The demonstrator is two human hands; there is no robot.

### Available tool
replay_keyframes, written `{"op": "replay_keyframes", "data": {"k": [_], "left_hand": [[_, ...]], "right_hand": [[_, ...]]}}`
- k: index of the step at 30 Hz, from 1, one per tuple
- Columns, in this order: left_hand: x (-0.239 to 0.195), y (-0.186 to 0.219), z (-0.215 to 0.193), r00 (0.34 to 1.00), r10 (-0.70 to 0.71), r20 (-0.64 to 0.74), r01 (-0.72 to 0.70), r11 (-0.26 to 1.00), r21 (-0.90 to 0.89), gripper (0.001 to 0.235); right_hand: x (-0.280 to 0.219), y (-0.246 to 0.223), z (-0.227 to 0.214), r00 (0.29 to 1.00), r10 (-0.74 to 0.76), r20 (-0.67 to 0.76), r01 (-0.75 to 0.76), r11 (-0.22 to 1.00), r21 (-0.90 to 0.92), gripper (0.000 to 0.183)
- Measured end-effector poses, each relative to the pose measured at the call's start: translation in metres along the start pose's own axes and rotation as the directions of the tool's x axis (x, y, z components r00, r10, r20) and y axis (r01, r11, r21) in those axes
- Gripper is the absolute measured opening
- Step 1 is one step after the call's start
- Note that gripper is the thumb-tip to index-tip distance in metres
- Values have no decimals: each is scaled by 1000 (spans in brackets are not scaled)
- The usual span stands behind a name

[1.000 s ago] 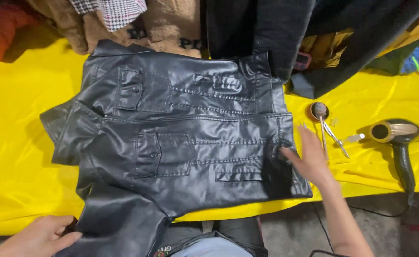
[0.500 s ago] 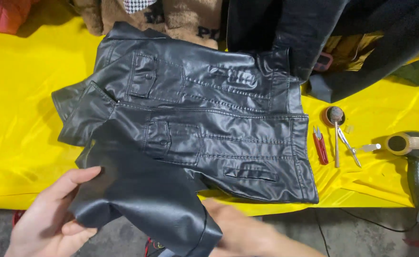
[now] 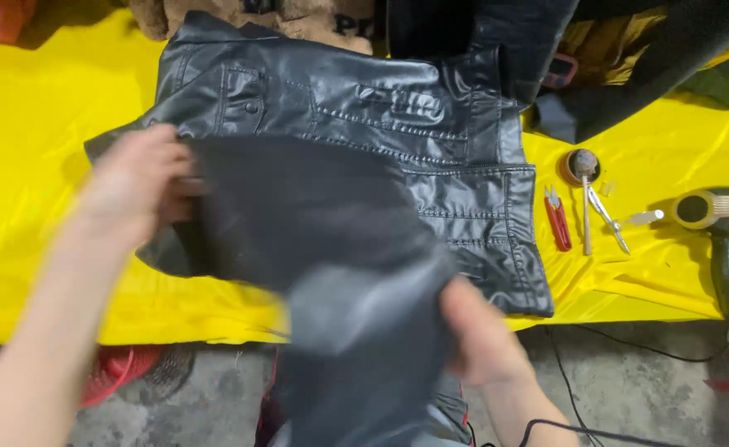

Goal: The person folds a black leather jacket on a yellow surface. They smooth the jacket, fold the sleeves inward, and then fold the body of the jacket in half before rolling it into a compact bundle.

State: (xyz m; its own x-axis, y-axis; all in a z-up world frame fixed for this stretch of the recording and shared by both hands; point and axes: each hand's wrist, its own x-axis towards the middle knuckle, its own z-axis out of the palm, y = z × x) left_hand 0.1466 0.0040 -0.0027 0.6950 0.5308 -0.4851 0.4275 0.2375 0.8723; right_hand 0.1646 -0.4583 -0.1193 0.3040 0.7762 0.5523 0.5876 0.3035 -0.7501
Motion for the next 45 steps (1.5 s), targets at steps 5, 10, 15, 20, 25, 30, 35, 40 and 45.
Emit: {"op": "replay_keyframes", "data": {"k": [5, 10, 15, 20, 25, 30, 35, 40, 45], "left_hand": [[20, -64, 58, 857, 434, 279, -477, 460, 749, 25], [13, -119, 13, 618, 764, 185, -393, 96, 915, 63], [26, -138, -41, 607, 760, 233, -457, 94, 885, 39], [51, -128, -88, 896, 366, 251, -439, 818, 372, 29], [37, -79, -57, 893, 204, 401, -395, 783, 480, 15], [31, -71, -56, 980, -29, 199, -100, 787, 609, 21], [58, -115, -101, 949, 188, 254, -289, 842, 456, 32], [-11, -88, -13, 692, 682, 237, -460, 164, 873, 41], [-33, -157, 35, 608, 553, 570, -511, -277, 814, 80]], "right_hand": [[63, -44, -54, 391, 920, -35, 767, -304, 564, 83], [69, -22, -82, 44, 878, -477, 346, 435, 831, 73], [71, 46, -113, 531, 405, -744, -826, 444, -348, 29], [50, 138, -165, 589, 379, -714, -773, 9, -634, 52], [50, 143, -170, 644, 323, -694, -754, 117, -646, 56], [116, 49, -151, 371, 465, -804, -923, 87, -376, 51], [125, -28, -142, 388, 374, -842, -922, 162, -353, 51], [92, 53, -155, 212, 783, -585, -952, 30, -306, 51], [77, 74, -149, 205, 741, -639, -935, -44, -351, 49]]}}
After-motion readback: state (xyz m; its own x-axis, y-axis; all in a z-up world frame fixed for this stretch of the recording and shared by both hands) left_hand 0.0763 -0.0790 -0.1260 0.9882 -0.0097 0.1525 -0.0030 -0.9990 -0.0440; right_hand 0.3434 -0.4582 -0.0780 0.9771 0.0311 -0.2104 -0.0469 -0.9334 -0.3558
